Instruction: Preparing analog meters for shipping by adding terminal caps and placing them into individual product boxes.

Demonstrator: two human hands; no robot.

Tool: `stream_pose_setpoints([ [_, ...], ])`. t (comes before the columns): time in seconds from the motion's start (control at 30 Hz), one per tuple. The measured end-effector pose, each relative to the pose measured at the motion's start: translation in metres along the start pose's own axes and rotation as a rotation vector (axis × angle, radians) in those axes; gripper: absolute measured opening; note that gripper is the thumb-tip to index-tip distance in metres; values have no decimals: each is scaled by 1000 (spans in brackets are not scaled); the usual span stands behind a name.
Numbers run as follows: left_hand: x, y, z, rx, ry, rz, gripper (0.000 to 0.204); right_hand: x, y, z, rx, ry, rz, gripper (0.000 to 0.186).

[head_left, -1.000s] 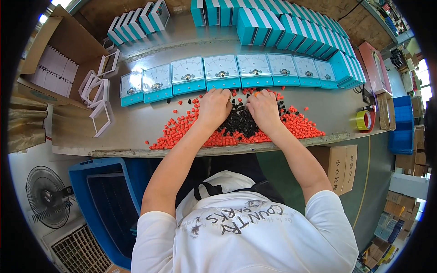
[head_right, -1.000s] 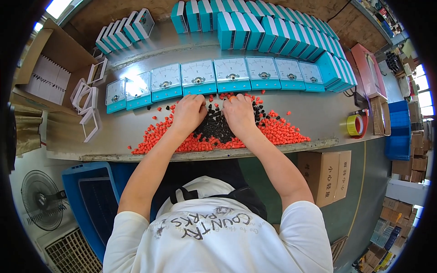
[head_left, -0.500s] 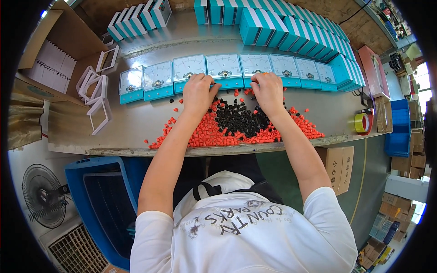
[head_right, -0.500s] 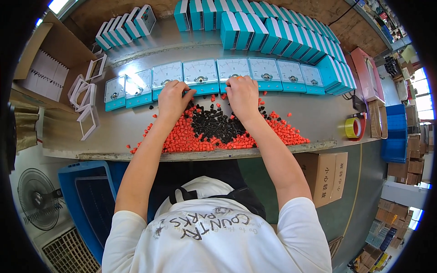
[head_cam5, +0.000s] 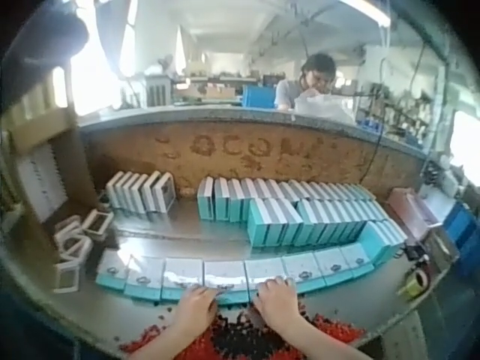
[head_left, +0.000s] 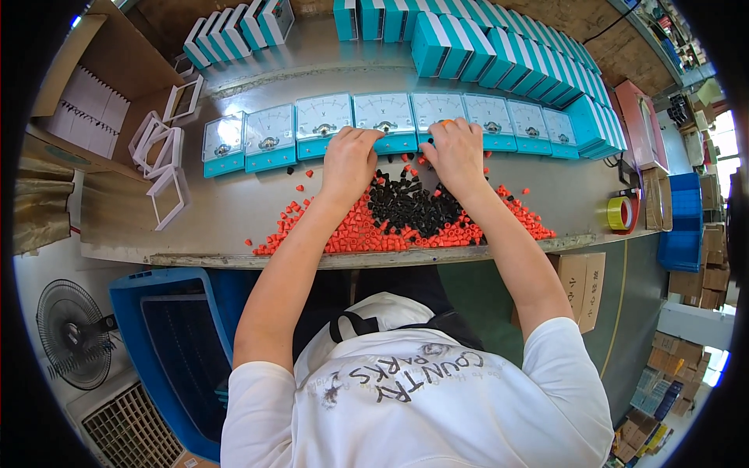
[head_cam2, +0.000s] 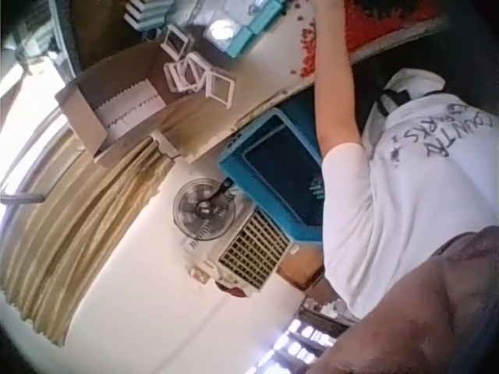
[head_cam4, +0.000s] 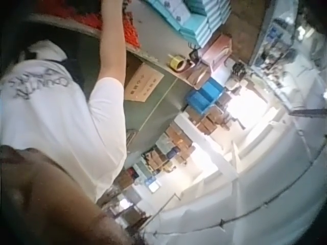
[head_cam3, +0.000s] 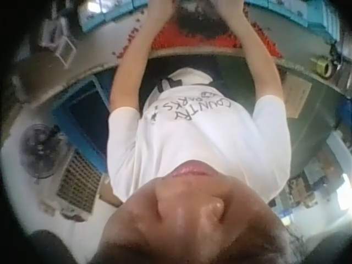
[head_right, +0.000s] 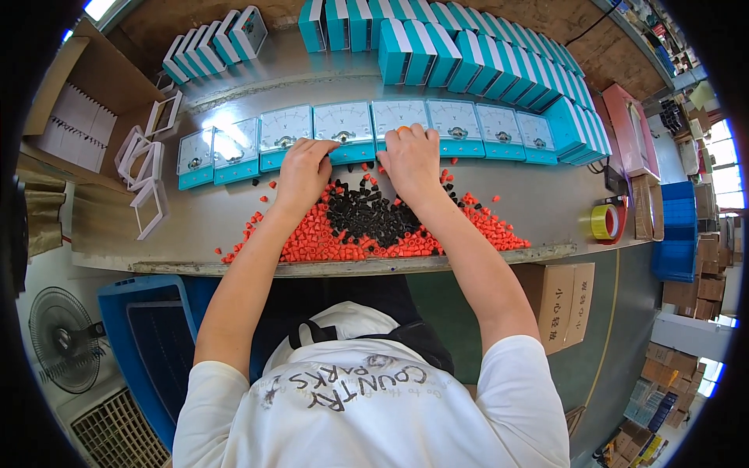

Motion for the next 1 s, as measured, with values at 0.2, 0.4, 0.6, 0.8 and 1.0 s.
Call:
stream_pose_setpoints([
  [0.2,-1,-1,4,-43,-51,2,25,3,-4,4,-33,-73,56,16],
  [0.4,-14,9,-2,153,-41,-112,15,-3,-7,5,116,-41,-39,15],
  [0.6,-15,25,-15,307,-186,-179,9,-6,24,-3,119,-150,39,7],
  [0.8,-14,26,-6,249,-119,-92,6,0,39,-12,67,-116,95,6],
  [1.0,67,37,35,82,11,402,11,-33,44,15,-95,-240,-110,3],
])
Point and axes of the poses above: each hand's wrist, its own y-axis away from the middle knuckle, its own z-axis out of the back of the hand, x = y × z, the point moved 5 cm from there along -y, towards the middle knuckle, and after that the axes turned 15 degrees about -y, right-handed, at the moved point
